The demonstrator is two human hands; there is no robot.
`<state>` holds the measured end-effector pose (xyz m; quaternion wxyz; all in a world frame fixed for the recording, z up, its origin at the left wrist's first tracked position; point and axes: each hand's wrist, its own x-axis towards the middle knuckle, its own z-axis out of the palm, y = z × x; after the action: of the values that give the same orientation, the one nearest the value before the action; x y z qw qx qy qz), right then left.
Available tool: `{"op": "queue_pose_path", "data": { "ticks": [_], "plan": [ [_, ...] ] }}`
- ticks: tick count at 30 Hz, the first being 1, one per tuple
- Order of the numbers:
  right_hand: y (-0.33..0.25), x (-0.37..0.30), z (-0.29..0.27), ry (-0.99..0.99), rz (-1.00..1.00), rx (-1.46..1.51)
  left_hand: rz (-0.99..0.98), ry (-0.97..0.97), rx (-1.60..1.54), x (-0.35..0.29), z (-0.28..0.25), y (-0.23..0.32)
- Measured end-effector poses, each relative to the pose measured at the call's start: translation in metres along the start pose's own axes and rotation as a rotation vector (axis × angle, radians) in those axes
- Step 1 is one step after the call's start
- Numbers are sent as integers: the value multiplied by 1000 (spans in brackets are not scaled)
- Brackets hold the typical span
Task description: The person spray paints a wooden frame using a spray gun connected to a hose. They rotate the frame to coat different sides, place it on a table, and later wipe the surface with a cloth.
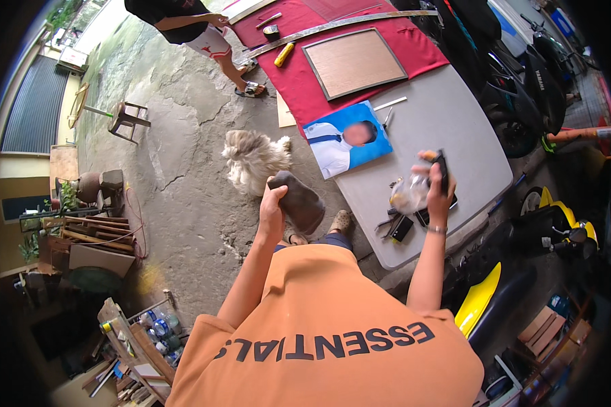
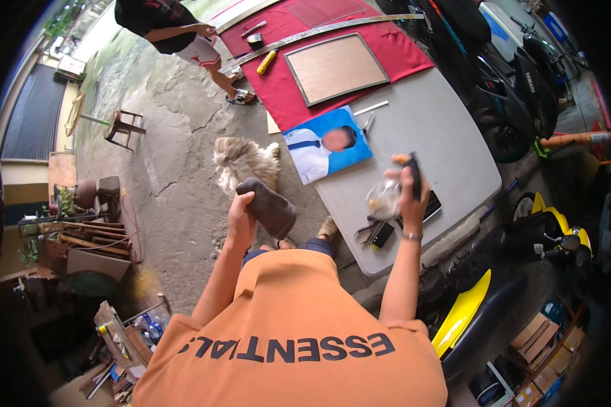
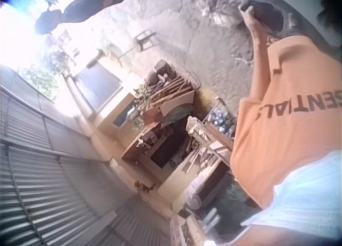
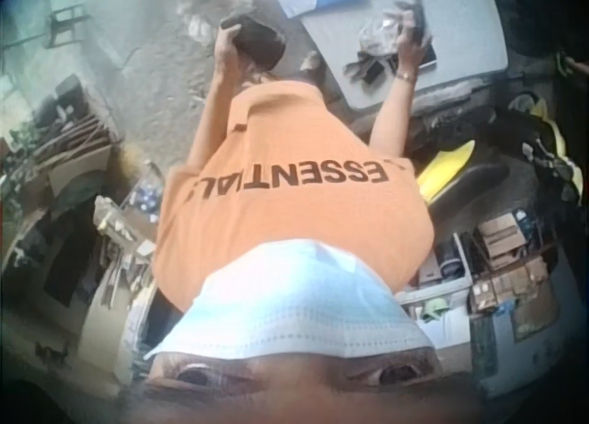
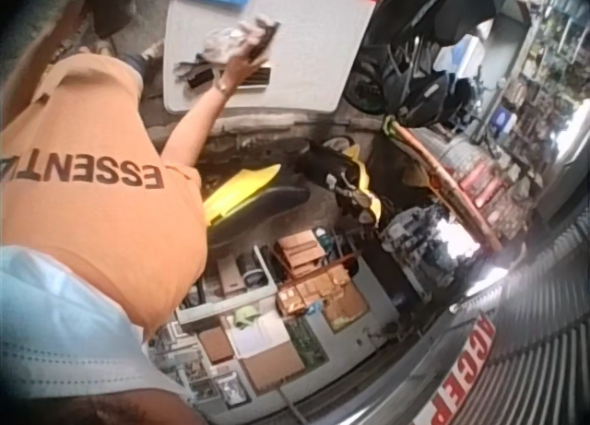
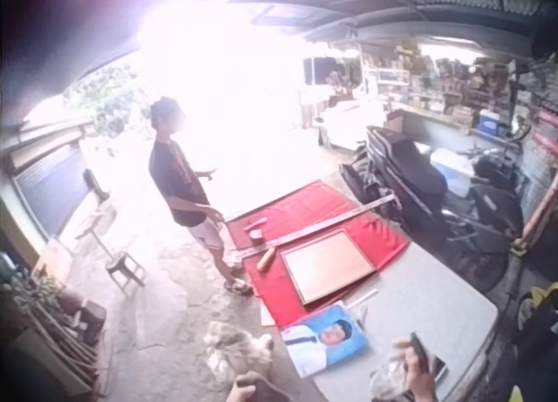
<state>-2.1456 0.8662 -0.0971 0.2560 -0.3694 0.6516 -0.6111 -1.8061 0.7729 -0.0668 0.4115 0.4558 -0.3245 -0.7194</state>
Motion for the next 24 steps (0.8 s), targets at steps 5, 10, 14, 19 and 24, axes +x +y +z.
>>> {"op": "queue_pose_path", "data": {
  "ticks": [5, 10, 14, 19, 24],
  "plan": [
    [-38, -79, 65, -563, -43, 105, 275, 75, 530, -14, -27, 14],
    [-83, -125, 140, -1024, 57, 196, 523, 363, 918, -54, -68, 50],
    [-117, -146, 191, -1150, -241, 51, 427, 577, 386, -93, -156, 27],
    [-135, -189, 238, -1286, -292, 28, 223, 524, -232, -165, -182, 33],
    [-145, -247, 268, -1383, -146, -83, 249, 494, -500, -218, -222, 10]
  ]
}}
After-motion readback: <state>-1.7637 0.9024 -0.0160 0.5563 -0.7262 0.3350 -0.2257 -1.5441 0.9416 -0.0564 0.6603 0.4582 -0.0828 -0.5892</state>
